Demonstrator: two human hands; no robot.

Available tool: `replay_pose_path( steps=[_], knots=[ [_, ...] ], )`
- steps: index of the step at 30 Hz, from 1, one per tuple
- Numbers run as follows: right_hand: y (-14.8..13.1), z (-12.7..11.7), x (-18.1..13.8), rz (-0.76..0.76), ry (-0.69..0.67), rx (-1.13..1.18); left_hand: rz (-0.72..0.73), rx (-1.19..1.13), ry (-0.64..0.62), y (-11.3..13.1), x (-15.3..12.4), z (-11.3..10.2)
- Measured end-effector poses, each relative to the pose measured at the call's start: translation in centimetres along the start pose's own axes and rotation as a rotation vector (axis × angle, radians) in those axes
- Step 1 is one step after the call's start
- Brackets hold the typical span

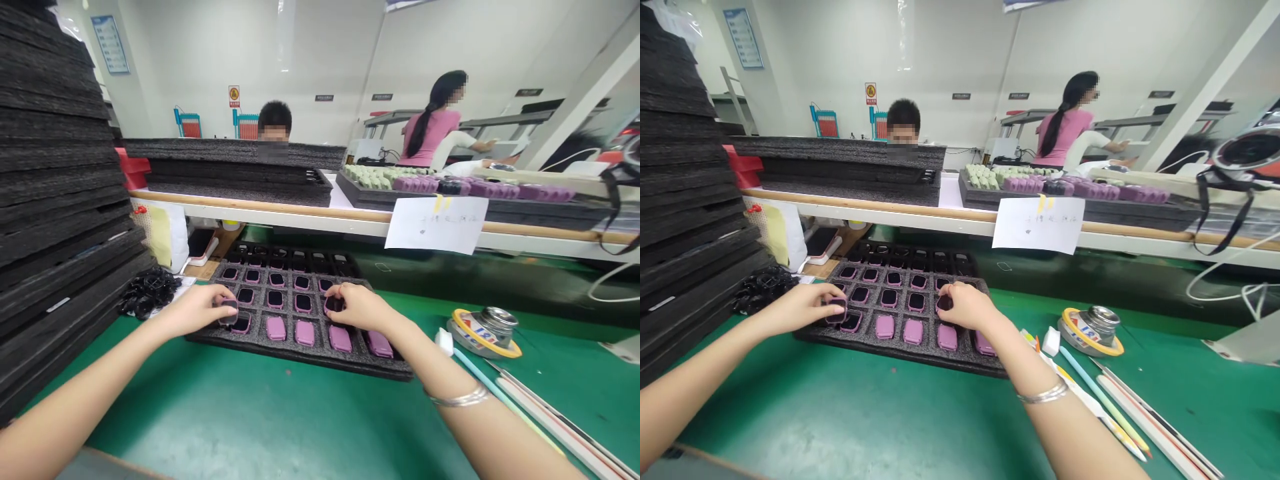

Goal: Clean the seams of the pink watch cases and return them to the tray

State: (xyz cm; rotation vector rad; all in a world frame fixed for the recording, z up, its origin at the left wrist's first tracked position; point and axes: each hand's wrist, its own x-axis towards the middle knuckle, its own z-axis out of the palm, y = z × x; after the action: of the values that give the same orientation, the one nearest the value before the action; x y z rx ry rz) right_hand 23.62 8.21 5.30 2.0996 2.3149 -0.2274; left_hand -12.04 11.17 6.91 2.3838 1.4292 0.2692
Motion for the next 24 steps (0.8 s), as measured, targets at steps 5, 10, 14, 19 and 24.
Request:
replay_pose_path(
  steps=[5,10,14,19,24],
  knots=[
    [-1.7,0.2,2.1,0.078,-0.080,-0.078,0.066,0.052,-0.036,2.0,0.9,2.6],
    [-0.9,0.3,1.5,0.033,-0.059,-0.070,0.072,-0.005,-0.090,2.2,0.5,2.3],
    [0.0,1.0,0.4,0.010,0.022,-0.023,0.112,-0.082,-0.061,4.0,-1.2,2.1],
    [0.3,2.5,-0.6,0.036,0.192,0.057,0.077,-0.761,-0.207,9.0,-3.6,3.7],
    [-0.7,4.3,-3.7,0.022,0.524,0.217,-0.184,-1.504,-0.542,12.4,-3.5,7.8]
  ],
)
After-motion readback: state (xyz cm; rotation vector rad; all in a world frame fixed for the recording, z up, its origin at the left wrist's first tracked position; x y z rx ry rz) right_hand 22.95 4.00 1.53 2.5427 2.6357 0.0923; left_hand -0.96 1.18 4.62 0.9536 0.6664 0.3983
